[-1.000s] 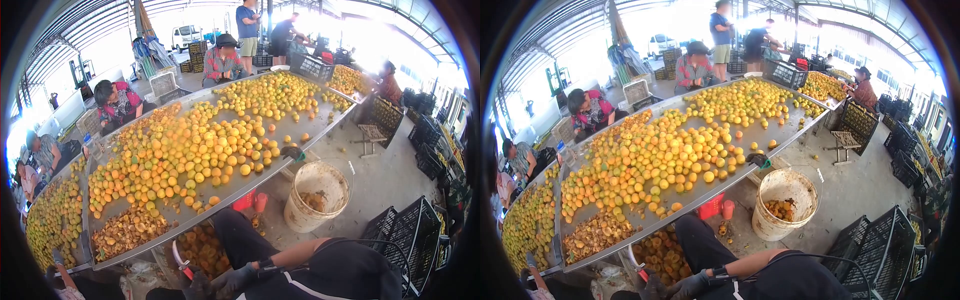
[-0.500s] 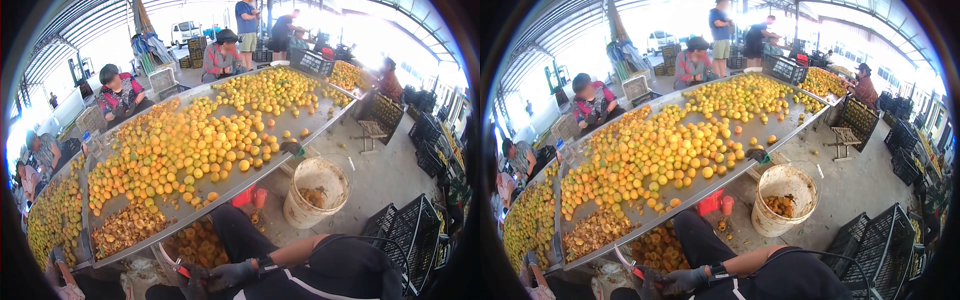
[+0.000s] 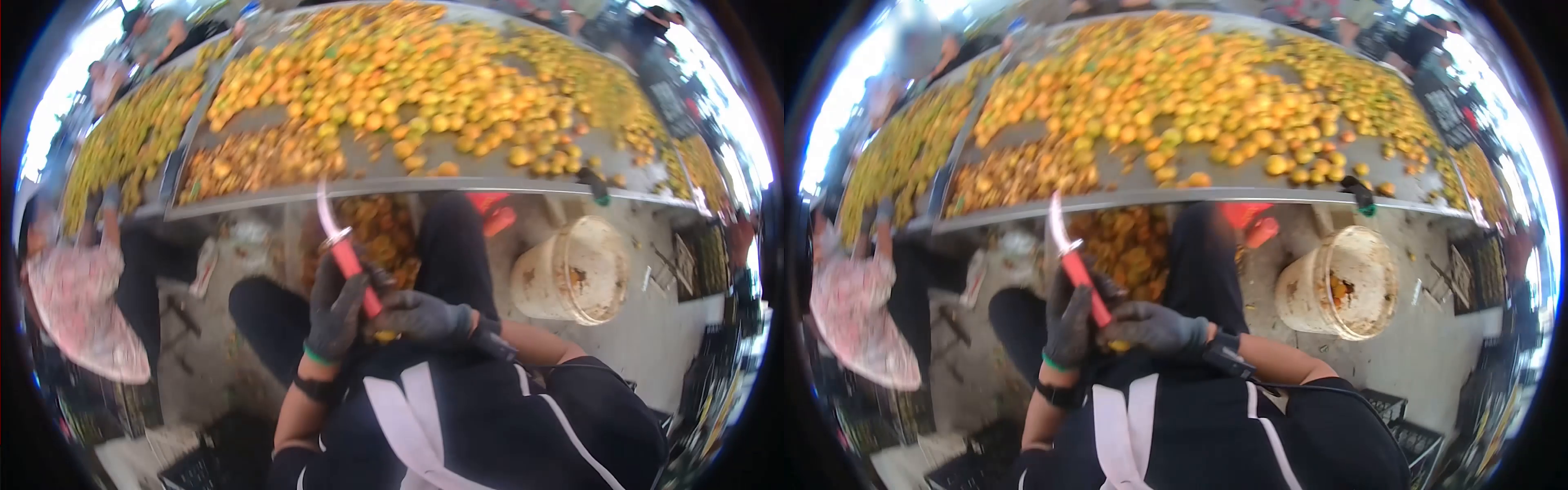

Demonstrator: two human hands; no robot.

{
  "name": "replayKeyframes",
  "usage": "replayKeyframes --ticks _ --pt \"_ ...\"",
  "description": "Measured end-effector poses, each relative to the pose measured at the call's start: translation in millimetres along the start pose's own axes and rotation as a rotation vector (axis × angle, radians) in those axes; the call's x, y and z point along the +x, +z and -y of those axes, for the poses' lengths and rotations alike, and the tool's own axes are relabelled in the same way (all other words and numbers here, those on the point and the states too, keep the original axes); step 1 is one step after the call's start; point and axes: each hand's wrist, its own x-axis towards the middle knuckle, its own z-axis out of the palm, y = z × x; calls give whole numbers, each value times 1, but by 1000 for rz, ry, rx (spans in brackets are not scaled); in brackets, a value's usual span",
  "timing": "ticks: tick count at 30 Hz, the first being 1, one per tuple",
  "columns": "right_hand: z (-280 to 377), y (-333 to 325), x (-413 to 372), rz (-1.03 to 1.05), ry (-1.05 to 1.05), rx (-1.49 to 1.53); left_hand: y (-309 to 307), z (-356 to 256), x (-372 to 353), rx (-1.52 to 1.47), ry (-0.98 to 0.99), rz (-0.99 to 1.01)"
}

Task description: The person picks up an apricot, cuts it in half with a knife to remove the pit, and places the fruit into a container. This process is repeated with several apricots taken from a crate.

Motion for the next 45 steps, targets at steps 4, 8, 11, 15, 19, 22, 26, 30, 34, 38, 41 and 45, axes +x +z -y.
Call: replayKeyframes --ticks 4,8,11,15,19,22,26,30,34,38,41,45 --pt "1 9 4 -17 -19 -32 -11 4 -3 -91 -43 27" --pt "23 9 -1 -16 153 -266 -13 3 -9 -103 -114 -9" --pt "47 -14 -12 -48 119 -473 -28 -1 -12 -210 -227 -10" --pt "55 -16 -2 -270 -226 -228 -25 -4 -15 -261 -406 116" --pt "61 8 8 -243 -203 -162 -15 -4 -15 -92 -425 125" --pt "61 10 4 -227 -273 -392 -17 -4 -16 168 -360 42" --pt "52 6 2 -351 -465 -808 -33 1 -20 461 -318 104" --pt "56 12 -5 -305 -311 -415 -28 -1 -22 828 15 131" --pt "44 -2 -10 -144 -200 325 -21 -9 -25 912 -51 128" --pt "33 8 1 -276 -267 312 -17 -8 -28 654 -156 123" --pt "27 8 6 -317 -385 0 -19 -10 -28 727 -187 149" --pt "37 17 4 -240 -374 -175 -23 -7 -30 741 -65 188"
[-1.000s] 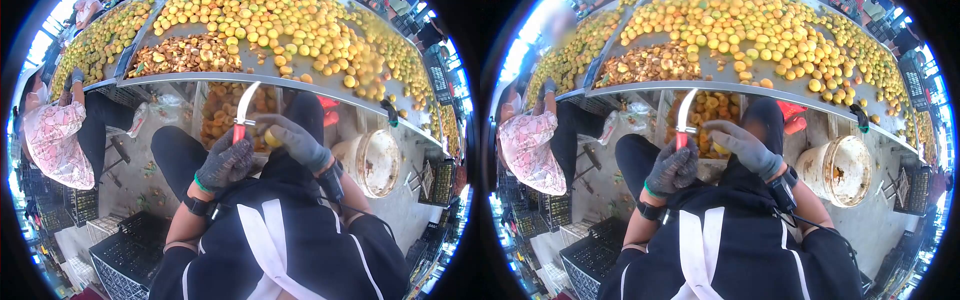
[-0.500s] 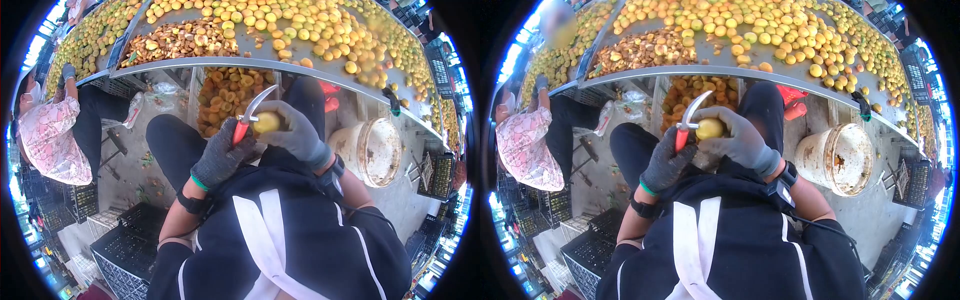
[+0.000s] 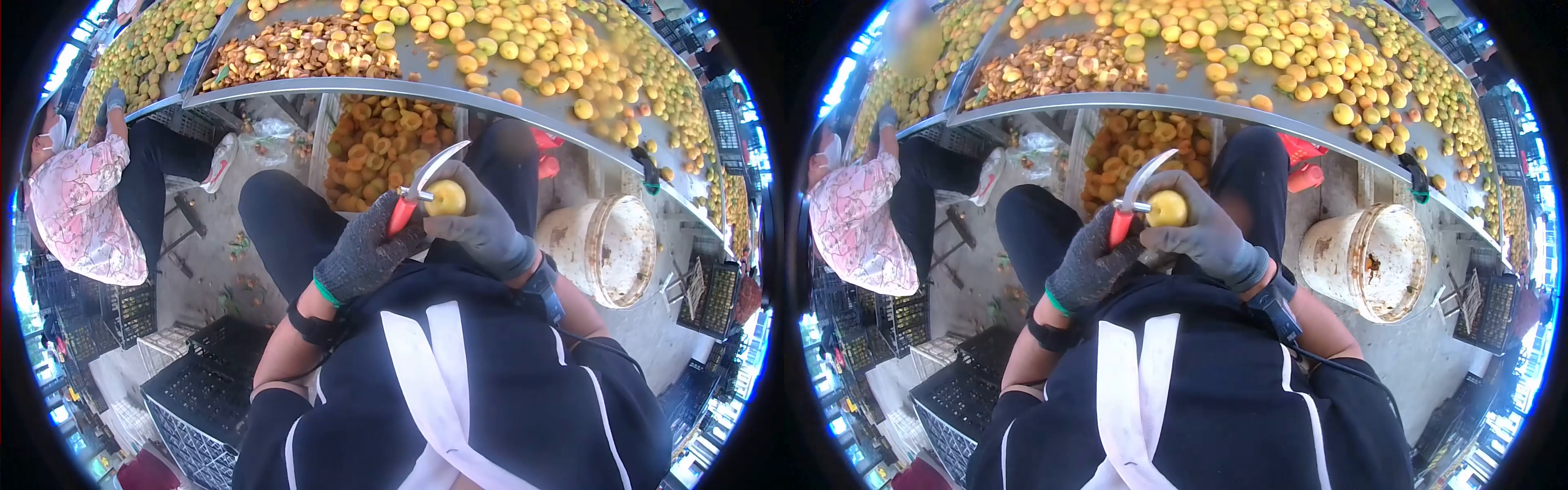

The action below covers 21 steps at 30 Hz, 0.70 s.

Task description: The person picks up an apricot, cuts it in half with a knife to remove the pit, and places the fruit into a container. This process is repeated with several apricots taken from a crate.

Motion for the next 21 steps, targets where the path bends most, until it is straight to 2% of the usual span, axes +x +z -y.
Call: replayKeyframes --ticks 2,5,7,10,13,17,19,21 --pt "-1 1 -2 4 77 39 0 6 -2 58 21 -11" --pt "-7 -2 -1 -11 48 -79 0 8 -3 109 9 -24" --pt "-11 -6 -2 -51 17 -308 -1 2 -3 103 -83 -8" --pt "-14 -2 -4 -128 -8 -396 0 1 -3 70 -102 -20" --pt "-17 2 -3 -156 -89 -512 -1 2 -5 131 -48 -34" --pt "-16 8 -4 -170 -128 -533 2 5 -8 105 -73 -55" --pt "-9 12 -5 -159 39 -298 3 3 -9 152 -99 -62" --pt "-16 9 -4 -153 -6 -345 3 5 -10 163 -98 -61"
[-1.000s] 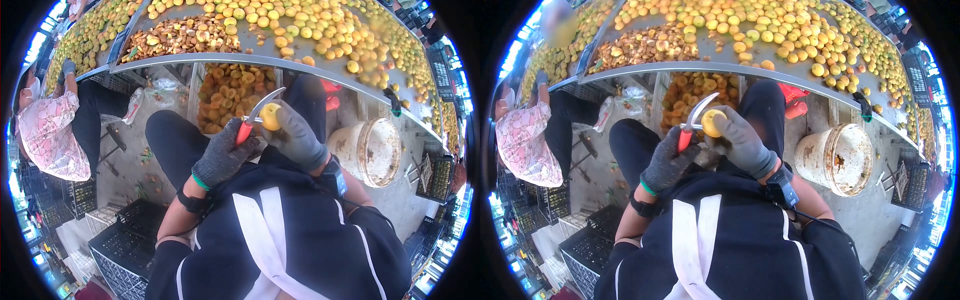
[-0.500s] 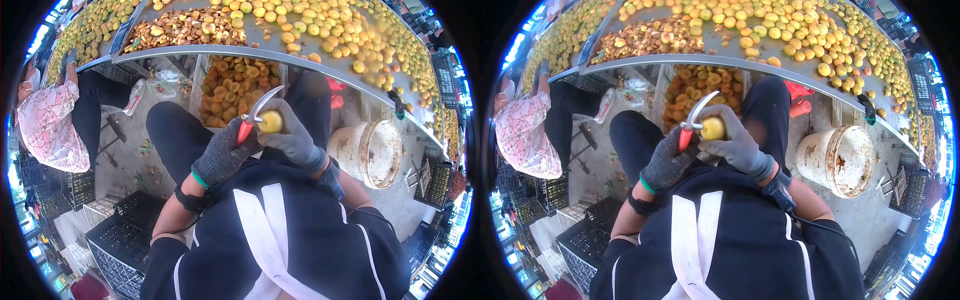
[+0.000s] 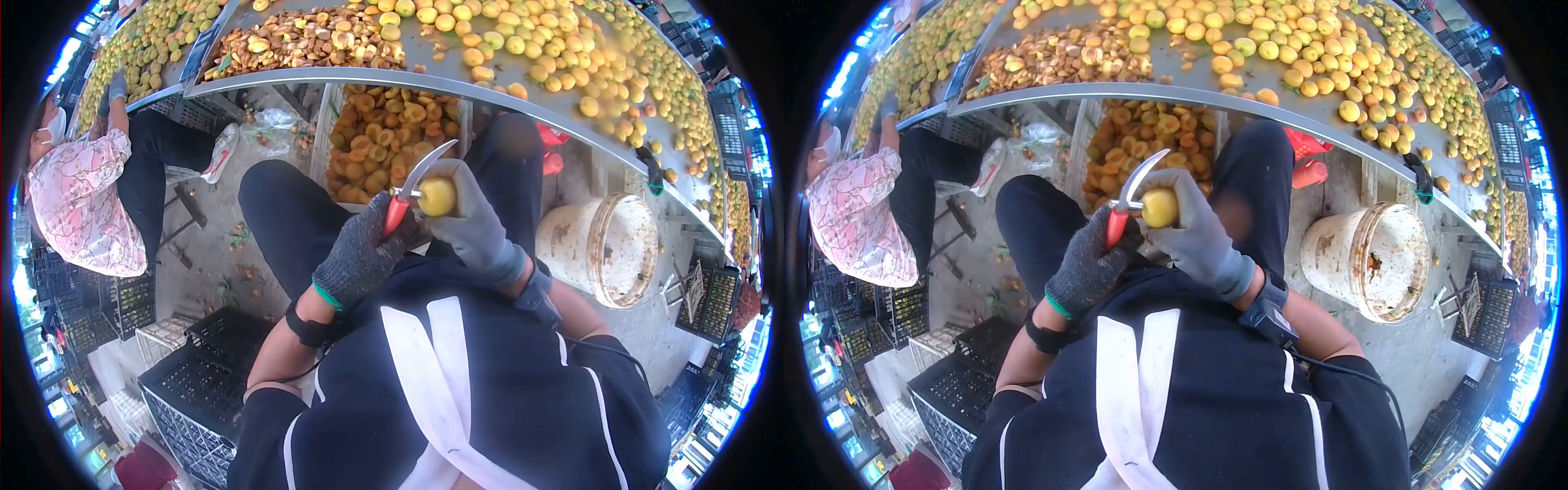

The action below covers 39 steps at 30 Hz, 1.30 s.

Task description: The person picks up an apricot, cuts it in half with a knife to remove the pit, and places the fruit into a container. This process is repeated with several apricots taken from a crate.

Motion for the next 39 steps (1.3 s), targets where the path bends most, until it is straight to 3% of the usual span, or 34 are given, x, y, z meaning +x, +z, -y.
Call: replayKeyframes --ticks 7,11,19,23,28,29,31,32,34,35,37,38,39 --pt "-12 3 2 -88 -208 -259 2 -1 -2 -12 20 1" --pt "-9 3 0 -107 -114 -262 6 3 -3 -78 -17 12" --pt "-3 10 -5 -128 -215 -399 15 14 -6 82 -13 -71" --pt "-6 11 -6 -138 -172 -337 15 5 -5 -36 -31 -49" --pt "-15 4 -7 -94 -246 -465 21 19 -3 42 63 -22" --pt "-16 5 -7 -94 -242 -465 23 24 -2 40 61 -21" --pt "-14 9 -7 -134 -206 -393 24 31 3 397 66 -65" --pt "-7 10 -6 -133 -209 -393 22 32 6 398 68 -67" --pt "9 12 -3 -99 181 -163 18 33 13 421 217 -106" --pt "8 10 -1 -99 177 -163 16 32 17 423 220 -108" --pt "1 5 3 -114 337 176 13 28 25 458 101 -33" --pt "-7 3 4 -113 337 175 13 31 28 457 100 -34" --pt "-15 2 5 -143 99 -93 11 36 30 407 174 -21"
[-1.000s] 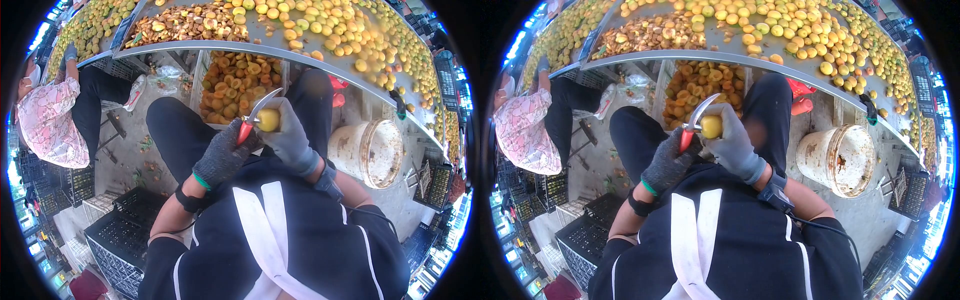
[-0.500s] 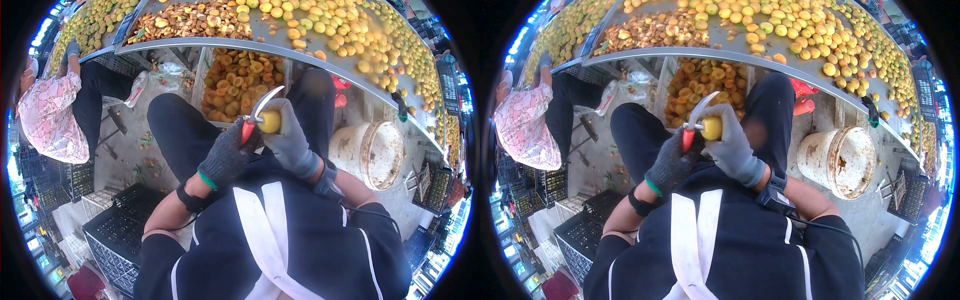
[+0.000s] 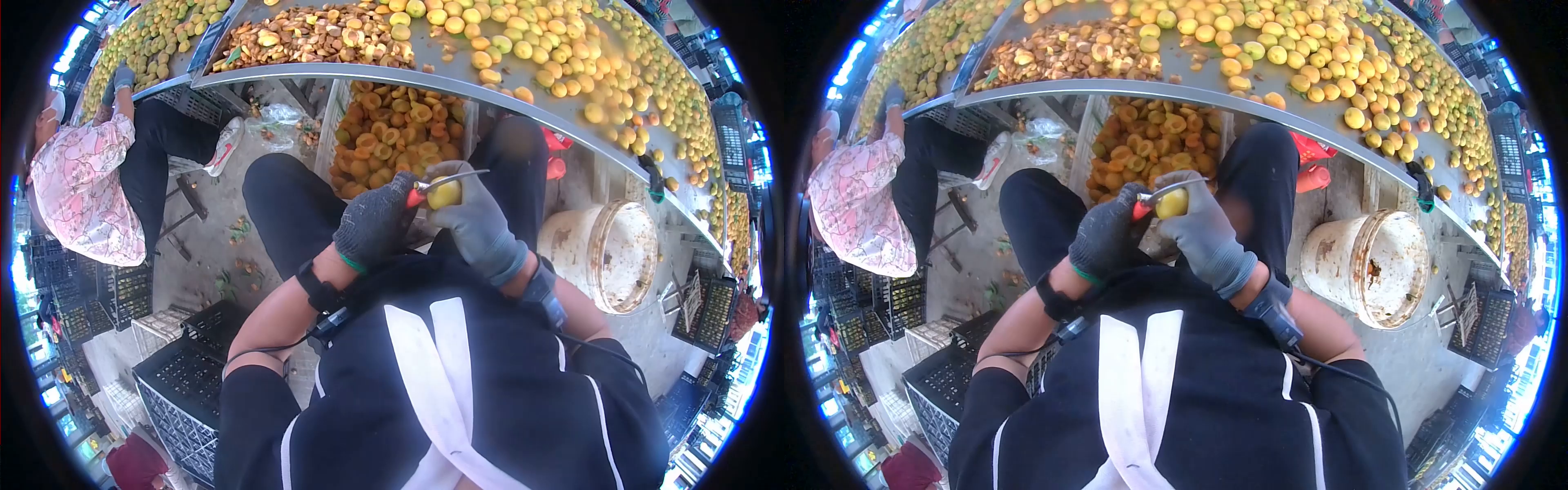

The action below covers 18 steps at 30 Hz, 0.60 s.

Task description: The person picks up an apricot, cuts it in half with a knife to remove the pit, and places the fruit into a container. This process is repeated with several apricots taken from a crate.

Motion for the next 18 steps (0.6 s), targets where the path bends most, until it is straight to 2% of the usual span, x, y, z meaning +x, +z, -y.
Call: replayKeyframes --ticks 1,2,4,5,7,8,10,11,13,14,15,17,18 --pt "-4 0 2 -52 -256 -248 1 3 1 -51 73 -7" --pt "-6 -1 3 -51 -257 -249 2 3 -1 -52 74 -9" --pt "-5 0 8 -169 -472 -515 0 -6 -2 -422 18 87" --pt "-2 -1 8 -169 -477 -514 -4 -11 -3 -420 21 85" --pt "5 -7 9 -132 -554 -598 -22 -30 -1 -1088 -337 185" --pt "4 -9 11 -134 -557 -600 -26 -30 -2 -1087 -333 185" --pt "4 -16 15 -72 -144 20 -39 -22 -6 -1406 -406 157" --pt "8 -20 17 -79 -145 17 -49 -20 -7 -1408 -402 164" --pt "17 -30 18 46 98 854 -69 -20 -7 -1529 -300 40" --pt "18 -36 16 122 54 810 -74 -23 -6 -1531 -294 50" --pt "22 -39 14 113 48 809 -78 -26 -7 -1470 -255 45" --pt "35 -44 11 290 39 821 -79 -31 -7 -1414 -218 45" --pt "37 -45 10 284 38 821 -77 -34 -7 -1315 -227 48"
